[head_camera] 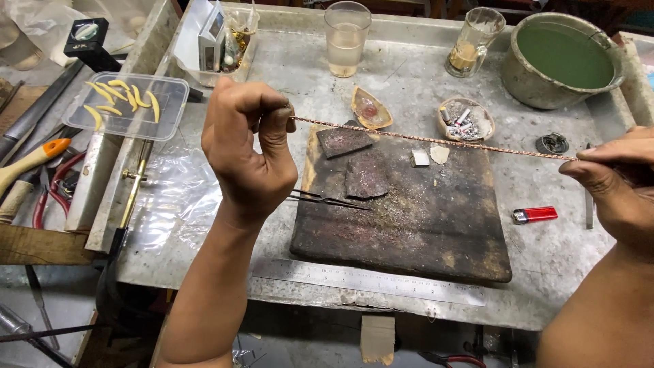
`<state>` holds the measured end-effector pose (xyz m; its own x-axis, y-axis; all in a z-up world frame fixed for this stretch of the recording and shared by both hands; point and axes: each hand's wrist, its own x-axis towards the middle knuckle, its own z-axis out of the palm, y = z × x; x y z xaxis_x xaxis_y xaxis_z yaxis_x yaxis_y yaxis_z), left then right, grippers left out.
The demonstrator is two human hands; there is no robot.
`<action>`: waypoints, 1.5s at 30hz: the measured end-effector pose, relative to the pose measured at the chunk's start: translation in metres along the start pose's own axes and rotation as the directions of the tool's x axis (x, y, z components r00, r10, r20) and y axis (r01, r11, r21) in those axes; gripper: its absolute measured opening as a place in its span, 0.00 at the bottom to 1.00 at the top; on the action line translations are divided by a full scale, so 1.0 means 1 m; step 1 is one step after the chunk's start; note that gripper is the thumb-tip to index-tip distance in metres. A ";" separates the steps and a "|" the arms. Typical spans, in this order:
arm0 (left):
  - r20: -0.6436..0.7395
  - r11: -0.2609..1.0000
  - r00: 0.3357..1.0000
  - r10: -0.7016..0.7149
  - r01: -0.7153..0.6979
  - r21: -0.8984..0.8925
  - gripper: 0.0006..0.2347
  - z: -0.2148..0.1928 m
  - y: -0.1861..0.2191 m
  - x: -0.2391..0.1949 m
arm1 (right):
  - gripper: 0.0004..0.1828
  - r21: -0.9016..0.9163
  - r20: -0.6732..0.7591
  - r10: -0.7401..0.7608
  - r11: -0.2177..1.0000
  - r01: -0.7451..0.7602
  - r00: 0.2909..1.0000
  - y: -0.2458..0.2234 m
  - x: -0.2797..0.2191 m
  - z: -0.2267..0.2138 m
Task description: Measuring a metal chain against a ruler and using pliers to cut segments and adjust links at a jewelry workbench.
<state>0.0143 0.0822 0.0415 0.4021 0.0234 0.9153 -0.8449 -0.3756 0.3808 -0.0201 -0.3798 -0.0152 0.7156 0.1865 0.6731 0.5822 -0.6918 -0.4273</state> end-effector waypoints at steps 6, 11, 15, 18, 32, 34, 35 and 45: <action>-0.003 0.978 0.991 0.137 -0.135 0.157 0.03 -0.002 -0.001 0.000 | 0.11 -0.002 -0.004 0.016 1.000 -0.016 1.000 -0.009 0.003 -0.001; -0.031 0.969 0.984 0.175 -0.166 0.182 0.03 -0.001 -0.004 -0.002 | 0.13 -0.035 -0.015 -0.028 0.999 0.027 1.000 -0.020 0.008 -0.002; -0.050 0.966 0.979 0.195 -0.183 0.183 0.03 -0.001 -0.004 -0.001 | 0.14 -0.052 -0.027 -0.037 0.998 0.036 0.999 -0.033 0.012 -0.001; -0.048 0.965 0.977 0.206 -0.195 0.178 0.03 -0.002 -0.001 0.000 | 0.15 -0.039 -0.044 -0.064 0.997 0.062 0.997 -0.036 0.015 0.000; -0.089 0.945 0.965 0.247 -0.220 0.241 0.03 -0.002 -0.006 0.000 | 0.16 -0.006 -0.038 -0.116 0.993 0.115 0.993 -0.060 0.032 0.003; -0.085 0.948 0.967 0.240 -0.215 0.233 0.03 -0.002 -0.004 0.000 | 0.16 0.009 -0.042 -0.109 0.994 0.109 0.993 -0.056 0.030 0.004; -0.082 0.951 0.969 0.233 -0.209 0.227 0.03 -0.002 -0.003 0.000 | 0.16 0.025 -0.044 -0.104 0.994 0.105 0.994 -0.055 0.029 0.004; -0.076 0.953 0.976 0.206 -0.182 0.241 0.03 -0.003 0.001 0.000 | 0.17 0.015 -0.033 -0.145 0.989 0.146 0.989 -0.062 0.034 0.004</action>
<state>0.0129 0.0844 0.0426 0.1916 0.0160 0.9814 -0.7937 -0.5856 0.1645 -0.0304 -0.3285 0.0315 0.6105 0.2618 0.7475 0.6861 -0.6463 -0.3340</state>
